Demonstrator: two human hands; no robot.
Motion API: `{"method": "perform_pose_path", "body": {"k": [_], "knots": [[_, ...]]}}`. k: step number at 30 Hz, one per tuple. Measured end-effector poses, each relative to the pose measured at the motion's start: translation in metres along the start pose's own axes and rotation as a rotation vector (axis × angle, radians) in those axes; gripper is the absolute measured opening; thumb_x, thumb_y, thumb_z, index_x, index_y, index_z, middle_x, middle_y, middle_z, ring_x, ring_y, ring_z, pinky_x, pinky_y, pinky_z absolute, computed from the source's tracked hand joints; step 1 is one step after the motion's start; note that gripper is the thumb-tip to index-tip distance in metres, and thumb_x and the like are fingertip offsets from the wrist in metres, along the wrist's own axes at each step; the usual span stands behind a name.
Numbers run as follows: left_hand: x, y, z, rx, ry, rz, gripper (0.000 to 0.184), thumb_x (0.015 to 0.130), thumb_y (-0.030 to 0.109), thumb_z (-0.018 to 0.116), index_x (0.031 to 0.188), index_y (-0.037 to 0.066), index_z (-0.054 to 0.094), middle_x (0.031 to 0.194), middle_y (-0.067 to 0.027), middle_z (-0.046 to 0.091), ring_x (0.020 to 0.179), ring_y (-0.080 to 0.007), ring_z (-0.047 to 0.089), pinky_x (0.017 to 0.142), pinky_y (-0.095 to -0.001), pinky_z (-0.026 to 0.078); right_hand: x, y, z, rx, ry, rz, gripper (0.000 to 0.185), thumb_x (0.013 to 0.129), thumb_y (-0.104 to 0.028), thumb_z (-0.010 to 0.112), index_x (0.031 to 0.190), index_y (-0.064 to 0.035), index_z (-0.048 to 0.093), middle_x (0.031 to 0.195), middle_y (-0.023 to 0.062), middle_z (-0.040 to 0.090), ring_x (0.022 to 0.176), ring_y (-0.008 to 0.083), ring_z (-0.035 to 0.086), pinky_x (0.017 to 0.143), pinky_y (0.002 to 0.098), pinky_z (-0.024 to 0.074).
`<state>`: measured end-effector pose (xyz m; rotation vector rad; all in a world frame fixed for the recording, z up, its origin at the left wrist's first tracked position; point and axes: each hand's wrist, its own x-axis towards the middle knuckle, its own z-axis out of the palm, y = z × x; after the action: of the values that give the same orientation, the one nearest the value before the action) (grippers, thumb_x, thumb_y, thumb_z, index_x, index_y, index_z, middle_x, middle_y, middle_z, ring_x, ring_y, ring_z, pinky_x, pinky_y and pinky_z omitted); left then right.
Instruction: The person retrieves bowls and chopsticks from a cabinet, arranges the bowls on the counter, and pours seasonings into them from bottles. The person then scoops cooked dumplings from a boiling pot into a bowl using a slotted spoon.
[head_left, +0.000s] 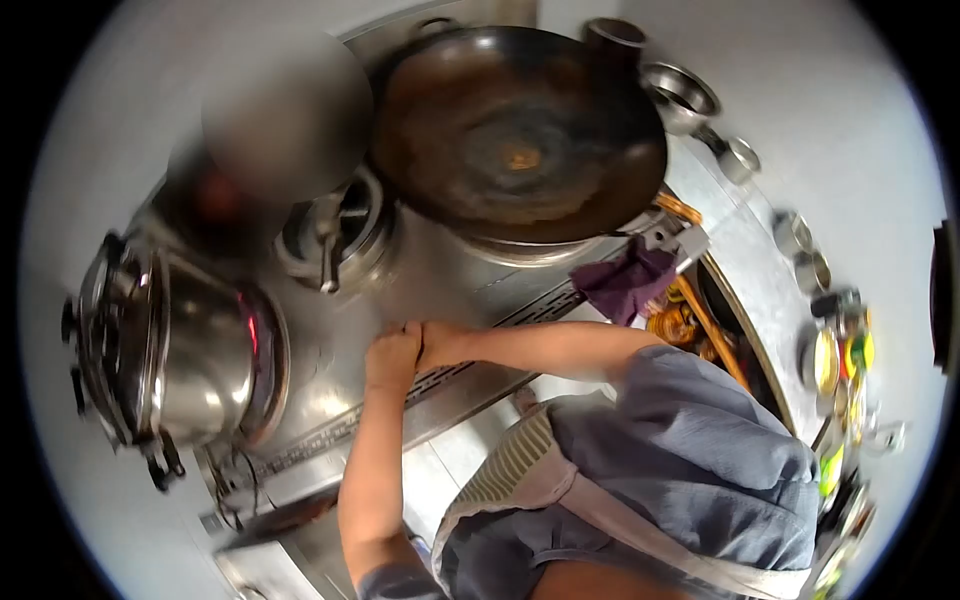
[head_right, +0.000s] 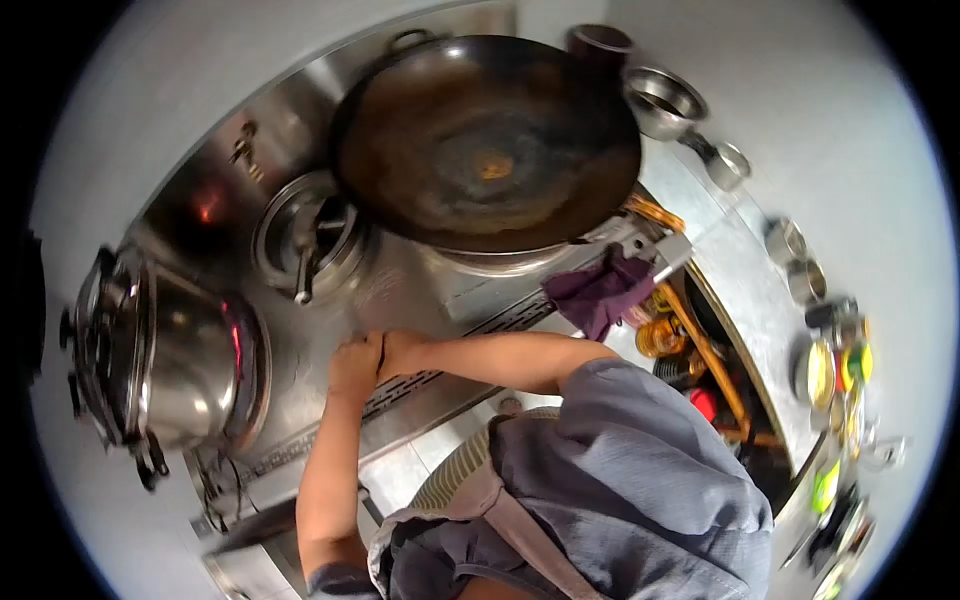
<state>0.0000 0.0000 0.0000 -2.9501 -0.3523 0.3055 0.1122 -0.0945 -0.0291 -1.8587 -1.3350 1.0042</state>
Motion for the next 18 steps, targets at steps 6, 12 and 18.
{"method": "perform_pose_path", "body": {"k": [6, 12, 18], "knots": [[0.018, 0.039, -0.001, 0.054, 0.016, 0.022, 0.031, 0.080, 0.007, 0.071, 0.104, 0.011, 0.053, 0.099, -0.0134, 0.067, 0.084, -0.0297, 0.071, 0.070, -0.0347, 0.059, -0.031, 0.036, -0.007, 0.030, 0.092, 0.013, 0.060, 0.067, -0.039, 0.081, 0.113, -0.0054, 0.063, 0.098, 0.0171, 0.071, 0.093, 0.0336, 0.067, 0.081, 0.0410, 0.0518], [-0.014, 0.033, 0.004, -0.381, 0.043, 0.023, 0.050, 0.072, 0.004, 0.077, 0.112, 0.007, 0.050, 0.109, -0.0186, 0.061, 0.099, -0.0426, 0.062, 0.082, -0.0477, 0.052, -0.054, 0.027, 0.033, 0.031, 0.302, 0.079, 0.065, 0.069, -0.033, 0.080, 0.121, -0.0021, 0.057, 0.114, 0.0205, 0.063, 0.107, 0.0364, 0.061, 0.093, 0.0415, 0.0496], [-0.051, 0.074, 0.008, -1.162, -0.014, 0.033, 0.078, 0.069, 0.001, 0.084, 0.135, 0.005, 0.042, 0.124, -0.0132, 0.055, 0.109, -0.0258, 0.058, 0.093, -0.0376, 0.049, -0.159, 0.008, 0.046, 0.412, 0.557, 0.075, 0.056, 0.083, -0.035, 0.075, 0.122, -0.0001, 0.055, 0.114, 0.0176, 0.063, 0.107, 0.0311, 0.062, 0.093, 0.0374, 0.0492]]}}
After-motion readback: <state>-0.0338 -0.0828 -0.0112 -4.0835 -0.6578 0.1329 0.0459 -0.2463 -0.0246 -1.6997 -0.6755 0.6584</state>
